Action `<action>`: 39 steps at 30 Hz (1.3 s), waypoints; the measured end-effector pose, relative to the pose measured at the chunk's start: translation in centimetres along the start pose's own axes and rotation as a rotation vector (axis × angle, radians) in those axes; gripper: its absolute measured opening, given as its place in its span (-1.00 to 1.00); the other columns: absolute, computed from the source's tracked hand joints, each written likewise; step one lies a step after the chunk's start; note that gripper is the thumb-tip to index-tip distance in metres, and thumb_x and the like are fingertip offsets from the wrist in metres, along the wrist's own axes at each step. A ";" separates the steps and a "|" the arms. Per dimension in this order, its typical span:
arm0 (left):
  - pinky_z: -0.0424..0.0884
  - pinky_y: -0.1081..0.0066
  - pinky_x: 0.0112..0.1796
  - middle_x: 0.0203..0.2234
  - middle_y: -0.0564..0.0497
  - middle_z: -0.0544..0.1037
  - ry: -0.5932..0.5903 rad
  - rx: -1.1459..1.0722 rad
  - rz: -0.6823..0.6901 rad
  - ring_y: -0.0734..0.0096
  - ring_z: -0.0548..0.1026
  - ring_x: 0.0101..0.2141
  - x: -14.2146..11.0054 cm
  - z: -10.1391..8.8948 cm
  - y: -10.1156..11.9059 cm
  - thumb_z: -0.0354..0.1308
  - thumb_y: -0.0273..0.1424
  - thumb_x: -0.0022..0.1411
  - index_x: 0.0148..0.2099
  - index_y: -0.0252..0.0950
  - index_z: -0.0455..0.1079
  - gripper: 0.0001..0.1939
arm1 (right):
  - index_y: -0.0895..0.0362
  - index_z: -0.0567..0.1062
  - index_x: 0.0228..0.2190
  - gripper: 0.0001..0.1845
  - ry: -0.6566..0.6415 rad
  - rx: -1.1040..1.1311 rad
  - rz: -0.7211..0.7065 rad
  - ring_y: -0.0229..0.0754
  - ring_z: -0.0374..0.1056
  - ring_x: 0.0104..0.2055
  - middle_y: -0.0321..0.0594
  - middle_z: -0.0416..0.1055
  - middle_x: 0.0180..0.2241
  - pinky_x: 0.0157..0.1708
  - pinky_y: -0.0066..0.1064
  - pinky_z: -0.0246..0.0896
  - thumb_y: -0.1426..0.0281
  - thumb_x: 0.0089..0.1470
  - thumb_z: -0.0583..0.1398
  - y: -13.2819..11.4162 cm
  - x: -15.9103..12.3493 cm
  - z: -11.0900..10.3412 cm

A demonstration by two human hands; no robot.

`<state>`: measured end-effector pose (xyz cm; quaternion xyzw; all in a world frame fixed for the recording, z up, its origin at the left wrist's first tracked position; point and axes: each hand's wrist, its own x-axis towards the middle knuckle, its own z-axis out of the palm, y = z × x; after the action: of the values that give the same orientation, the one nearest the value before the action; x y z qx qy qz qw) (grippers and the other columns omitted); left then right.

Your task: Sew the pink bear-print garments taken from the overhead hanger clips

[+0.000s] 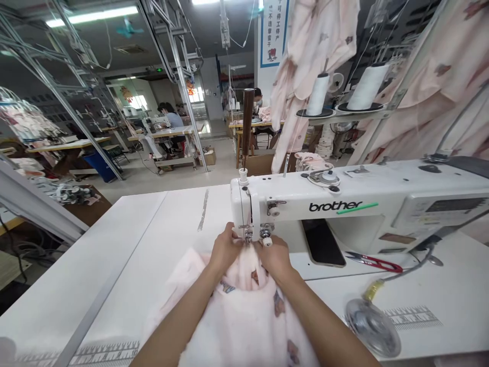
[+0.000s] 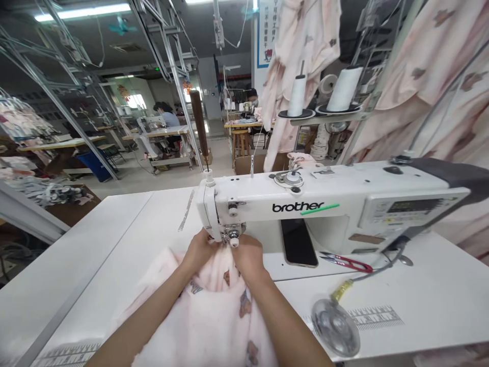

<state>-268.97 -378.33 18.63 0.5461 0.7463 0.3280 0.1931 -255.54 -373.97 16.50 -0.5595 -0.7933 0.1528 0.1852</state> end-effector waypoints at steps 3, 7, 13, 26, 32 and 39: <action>0.28 0.43 -0.34 -0.35 0.04 0.49 0.002 -0.008 0.002 0.35 0.46 -0.33 0.0 0.1 -0.2 0.07 -0.55 0.02 -0.20 -0.25 0.24 -0.76 | 0.21 0.50 -0.47 -0.73 0.002 0.001 -0.025 -0.12 0.37 -0.41 -0.08 0.46 -0.48 -0.49 -0.42 0.01 0.34 0.12 0.09 0.0 -0.1 0.1; 0.28 0.44 -0.35 -0.36 0.04 0.48 0.003 -0.016 0.013 0.36 0.45 -0.34 -0.2 0.0 -0.4 0.05 -0.55 0.03 -0.17 -0.26 0.24 -0.74 | 0.21 0.47 -0.43 -0.69 -0.019 0.043 -0.108 -0.12 0.37 -0.38 -0.09 0.46 -0.45 -0.43 -0.43 0.07 0.31 0.17 0.03 0.7 -0.6 -0.5; 0.26 0.45 -0.38 -0.43 0.07 0.48 -0.018 -0.044 0.027 0.38 0.44 -0.39 -0.4 -0.5 -0.1 0.04 -0.55 0.02 -0.15 -0.26 0.24 -0.71 | 0.19 0.39 -0.35 -0.57 -0.050 0.144 -0.252 -0.19 0.37 -0.37 -0.18 0.44 -0.44 -0.38 -0.47 0.13 0.31 0.27 -0.20 2.4 -1.3 -1.2; 0.25 0.45 -0.39 -0.44 0.08 0.50 -0.038 -0.075 0.028 0.40 0.43 -0.41 -0.5 -0.4 -0.4 0.02 -0.58 0.02 -0.15 -0.27 0.25 -0.71 | 0.20 0.36 -0.35 -0.61 -0.035 0.129 -0.175 -0.11 0.37 -0.38 -0.10 0.44 -0.43 -0.39 -0.42 0.11 0.32 0.25 -0.17 2.1 -1.2 -0.9; 0.25 0.45 -0.39 -0.46 0.09 0.48 -0.036 -0.079 0.031 0.41 0.44 -0.41 -0.5 -0.3 -0.5 0.04 -0.55 0.02 -0.17 -0.27 0.25 -0.73 | 0.20 0.37 -0.35 -0.61 -0.030 0.117 -0.181 -0.11 0.37 -0.37 -0.09 0.44 -0.43 -0.39 -0.42 0.09 0.30 0.25 -0.16 2.1 -1.1 -0.9; 0.27 0.46 -0.37 -0.46 0.10 0.49 -0.045 -0.076 0.031 0.41 0.45 -0.40 -0.5 -0.4 -0.5 0.06 -0.54 0.01 -0.16 -0.26 0.24 -0.71 | 0.19 0.38 -0.35 -0.57 -0.036 0.134 -0.218 -0.11 0.38 -0.33 -0.10 0.44 -0.41 -0.36 -0.41 0.10 0.30 0.27 -0.20 2.2 -1.1 -0.8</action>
<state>-269.40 -379.03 18.50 0.5572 0.7202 0.3464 0.2254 -252.95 -374.28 16.11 -0.4535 -0.8406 0.1944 0.2233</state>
